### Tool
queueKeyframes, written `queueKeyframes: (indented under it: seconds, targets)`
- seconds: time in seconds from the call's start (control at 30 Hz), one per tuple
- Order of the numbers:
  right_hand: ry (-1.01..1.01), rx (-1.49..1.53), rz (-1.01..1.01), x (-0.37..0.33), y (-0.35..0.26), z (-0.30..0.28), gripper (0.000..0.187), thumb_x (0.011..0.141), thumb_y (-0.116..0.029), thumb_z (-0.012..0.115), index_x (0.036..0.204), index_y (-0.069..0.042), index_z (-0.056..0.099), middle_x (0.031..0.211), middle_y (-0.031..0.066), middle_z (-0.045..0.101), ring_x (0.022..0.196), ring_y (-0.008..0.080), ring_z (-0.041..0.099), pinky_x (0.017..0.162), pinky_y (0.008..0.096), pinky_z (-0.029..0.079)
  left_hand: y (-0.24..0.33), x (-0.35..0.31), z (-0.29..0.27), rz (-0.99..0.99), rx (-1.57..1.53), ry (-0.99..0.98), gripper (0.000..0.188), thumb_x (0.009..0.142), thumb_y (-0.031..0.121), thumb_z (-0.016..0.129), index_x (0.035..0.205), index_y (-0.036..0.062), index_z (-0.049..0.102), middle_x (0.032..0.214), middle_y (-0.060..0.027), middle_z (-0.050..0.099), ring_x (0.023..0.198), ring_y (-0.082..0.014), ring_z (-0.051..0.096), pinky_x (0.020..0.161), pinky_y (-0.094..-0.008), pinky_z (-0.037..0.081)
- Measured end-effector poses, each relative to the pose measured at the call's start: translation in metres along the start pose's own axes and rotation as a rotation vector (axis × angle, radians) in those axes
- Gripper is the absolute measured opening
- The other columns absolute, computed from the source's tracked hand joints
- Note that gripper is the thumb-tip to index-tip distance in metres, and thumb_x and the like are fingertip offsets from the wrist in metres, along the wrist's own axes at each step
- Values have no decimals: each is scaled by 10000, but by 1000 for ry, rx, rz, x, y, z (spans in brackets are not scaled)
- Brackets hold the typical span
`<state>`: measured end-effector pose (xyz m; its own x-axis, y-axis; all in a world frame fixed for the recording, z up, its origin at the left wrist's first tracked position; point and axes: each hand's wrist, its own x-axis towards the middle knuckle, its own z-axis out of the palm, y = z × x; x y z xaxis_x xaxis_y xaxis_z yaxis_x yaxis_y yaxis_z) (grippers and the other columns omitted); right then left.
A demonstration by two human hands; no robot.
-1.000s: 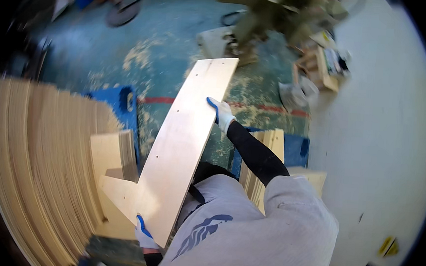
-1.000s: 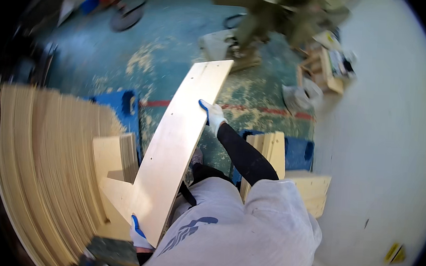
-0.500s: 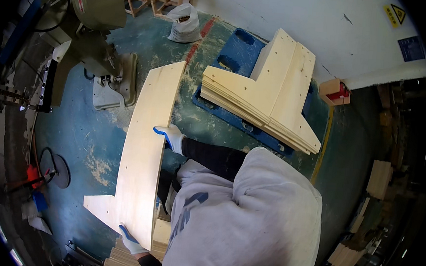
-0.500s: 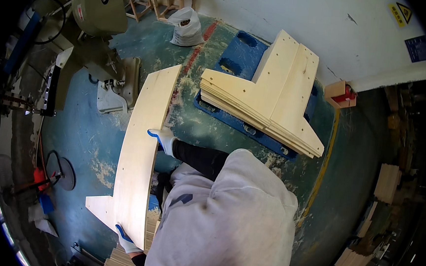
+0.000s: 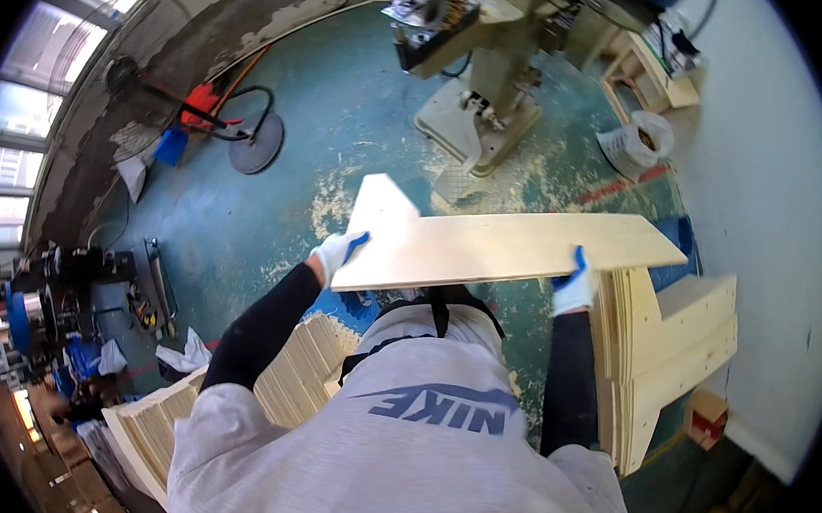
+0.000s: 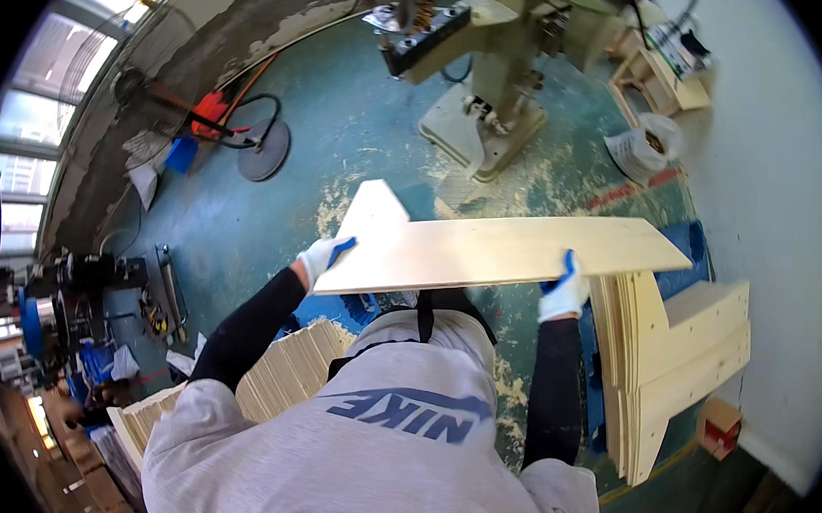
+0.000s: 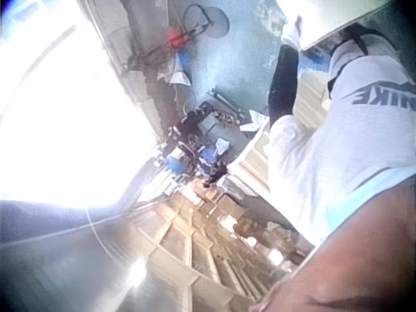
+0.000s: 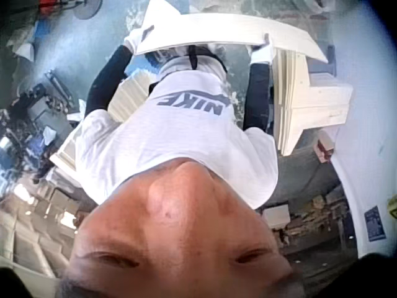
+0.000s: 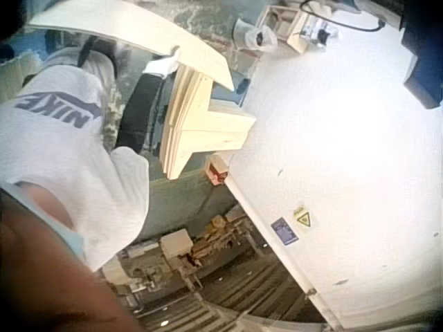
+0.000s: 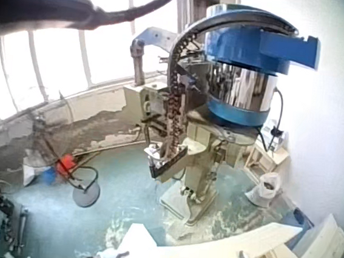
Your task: The person operates a heavy industrial riveting or stapling machine to join wooden panels together, picking up L-shaped wooden components from a stack and positioning them under the machine head for fastening.
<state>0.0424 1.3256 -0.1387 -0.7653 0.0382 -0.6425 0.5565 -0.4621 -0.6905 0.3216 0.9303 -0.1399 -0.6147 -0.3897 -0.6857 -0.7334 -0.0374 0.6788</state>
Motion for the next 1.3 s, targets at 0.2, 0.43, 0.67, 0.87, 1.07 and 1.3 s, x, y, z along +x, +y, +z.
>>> queueKeyframes:
  seconds: [0.2,0.43,0.67,0.87,1.07,1.3]
  targets:
    - [-295,71,-147,-20,-83,54,500,989,-342,589,1374,-33,509,1324,136,599,1180,283,610,989,413,514,133,24,-22,128,-524,9,442,956,339,661,1140,-62,653,959,-82,712,778,-192,694,697,-311,558]
    - [-289,154,-36,-34,-39,42,423,1018,-310,552,1345,-43,530,1281,109,618,1178,249,596,979,407,502,84,10,-36,133,-339,99,428,991,316,606,1193,-61,615,1055,-98,695,949,-143,626,862,-292,498]
    - [-284,178,-192,-131,30,50,609,1050,-458,434,1511,-76,324,1499,117,418,1330,288,461,1094,436,411,67,-27,-92,374,-347,240,407,1018,304,569,1272,-15,558,814,40,574,608,-13,411,511,-195,347]
    - [-236,173,-206,-202,59,37,615,1053,-457,417,1524,-78,307,1538,139,378,1356,332,431,1122,489,369,65,-47,-122,520,-300,203,369,1015,229,548,1283,-25,538,877,11,609,679,-43,470,612,-218,415]
    - [-209,172,-248,-240,67,17,618,1046,-464,431,1520,-83,321,1540,131,377,1358,333,428,1119,496,372,63,-67,-127,464,-239,91,370,1011,214,539,1285,-36,533,954,-41,657,793,-91,554,727,-266,480]
    - [-142,153,-301,-255,79,-8,597,1051,-437,441,1510,-68,338,1514,132,416,1336,314,460,1102,474,399,64,-84,-114,550,-263,66,415,1021,218,536,1340,-45,500,1078,-104,674,945,-120,606,845,-273,486]
